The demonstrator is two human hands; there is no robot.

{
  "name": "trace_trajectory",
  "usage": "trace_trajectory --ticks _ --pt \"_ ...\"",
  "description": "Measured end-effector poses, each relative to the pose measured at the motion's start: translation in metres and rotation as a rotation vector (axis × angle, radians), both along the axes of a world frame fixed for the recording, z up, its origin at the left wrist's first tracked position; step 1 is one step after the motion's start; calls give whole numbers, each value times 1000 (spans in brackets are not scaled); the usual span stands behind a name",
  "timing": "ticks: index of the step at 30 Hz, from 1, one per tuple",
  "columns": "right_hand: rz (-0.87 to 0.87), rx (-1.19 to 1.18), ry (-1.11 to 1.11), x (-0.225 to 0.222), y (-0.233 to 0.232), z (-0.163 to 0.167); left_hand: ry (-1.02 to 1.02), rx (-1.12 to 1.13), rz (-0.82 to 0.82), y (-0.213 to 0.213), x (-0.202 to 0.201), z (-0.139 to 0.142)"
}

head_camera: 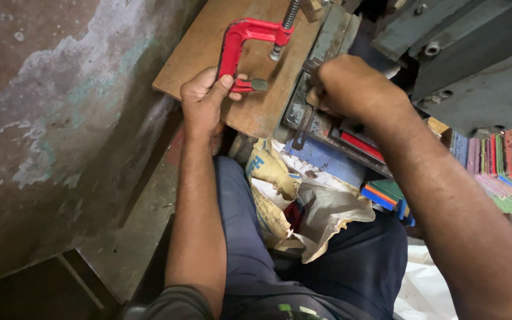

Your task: The person positions a small wooden block on the bed of a heavy machine and secures it with a red G-clamp, tightening the clamp screw by hand. They then adjust the block and machine parts, operate the machine, and later loosen and reposition the clamp while handling a red L-shaped piece.

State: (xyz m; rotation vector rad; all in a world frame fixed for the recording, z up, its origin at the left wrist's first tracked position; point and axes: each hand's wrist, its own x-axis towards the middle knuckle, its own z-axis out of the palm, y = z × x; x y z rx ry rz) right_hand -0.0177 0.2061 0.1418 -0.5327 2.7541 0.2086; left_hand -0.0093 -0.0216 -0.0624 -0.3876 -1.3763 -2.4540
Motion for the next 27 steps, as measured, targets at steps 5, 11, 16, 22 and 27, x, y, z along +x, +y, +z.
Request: trace_trajectory --ticks 5,11,16,22,27 --pt "42 60 13 0 0 1 -16 -17 15 -1 1 2" --pt "0 26 -6 -2 1 -2 -44 -4 2 0 4 9" --pt "46 111 48 -5 -1 -6 -105 55 -17 5 8 16" --pt "46 68 80 -6 -2 -10 -92 32 -2 5 12 21" --pt "72 63 58 -5 3 -8 -80 19 -26 9 8 20"
